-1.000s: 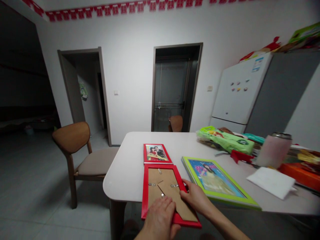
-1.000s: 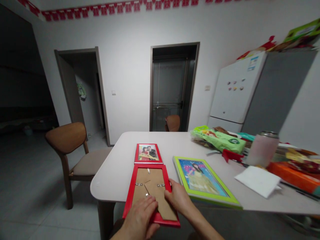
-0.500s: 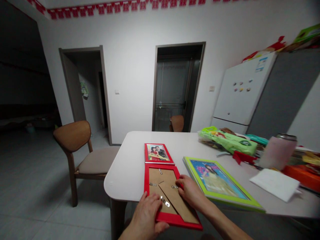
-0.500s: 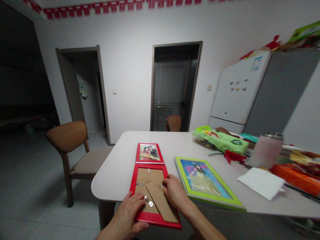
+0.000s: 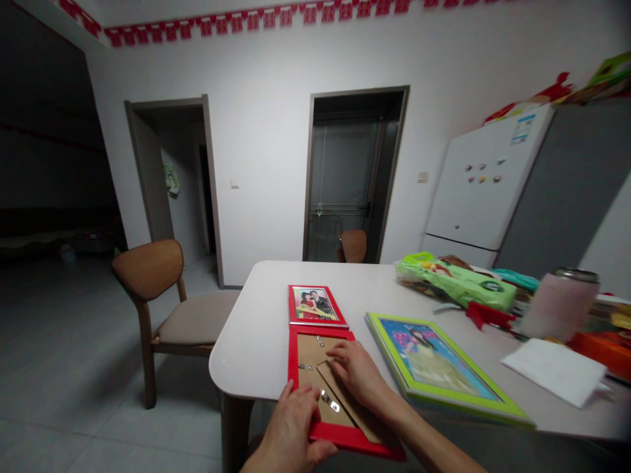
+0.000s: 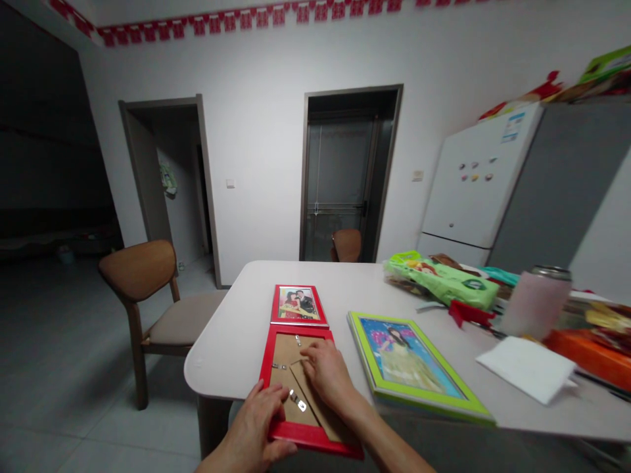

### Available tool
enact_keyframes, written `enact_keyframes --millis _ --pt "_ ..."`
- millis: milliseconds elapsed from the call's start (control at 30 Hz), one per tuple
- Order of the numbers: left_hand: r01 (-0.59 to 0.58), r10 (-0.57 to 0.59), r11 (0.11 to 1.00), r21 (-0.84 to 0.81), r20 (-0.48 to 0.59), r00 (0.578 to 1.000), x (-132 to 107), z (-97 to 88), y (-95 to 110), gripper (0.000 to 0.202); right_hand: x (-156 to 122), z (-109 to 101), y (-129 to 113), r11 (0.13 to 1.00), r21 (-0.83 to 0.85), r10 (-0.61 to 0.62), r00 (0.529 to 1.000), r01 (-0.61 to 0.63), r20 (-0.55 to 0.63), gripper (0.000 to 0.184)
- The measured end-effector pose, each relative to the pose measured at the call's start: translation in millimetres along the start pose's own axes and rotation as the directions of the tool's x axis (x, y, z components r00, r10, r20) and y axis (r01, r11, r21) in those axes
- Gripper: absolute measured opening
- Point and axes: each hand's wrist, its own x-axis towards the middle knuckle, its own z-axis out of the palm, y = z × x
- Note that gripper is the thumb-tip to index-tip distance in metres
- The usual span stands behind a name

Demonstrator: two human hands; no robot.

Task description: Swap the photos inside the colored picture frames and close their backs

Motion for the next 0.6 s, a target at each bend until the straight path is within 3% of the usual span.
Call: enact_keyframes --millis 133,267,433,600 --pt "0.000 0.000 1.000 0.004 -0.026 1.000 2 3.7 -4 0.060 14 15 -30 0.990 0.119 -0.090 0.990 0.076 0.112 0.023" --pt "-0.024 0.023 1.000 -0.018 -0.053 0.998 2 6.0 -7 0.061 23 27 -40 0.995 0.089 -0.057 0.994 0.049 0.090 0.021" --pt "-0.027 0.025 0.999 -0.019 -0.057 0.998 1 7.5 -8 0.061 27 29 -30 1.000 0.025 -0.013 0.997 0.011 0.082 0.023" --pt "-0.028 0.027 1.000 -0.010 -0.042 0.999 1 9.4 -9 0.067 35 24 -7 0.990 -0.084 0.115 0.993 -0.113 0.031 0.029"
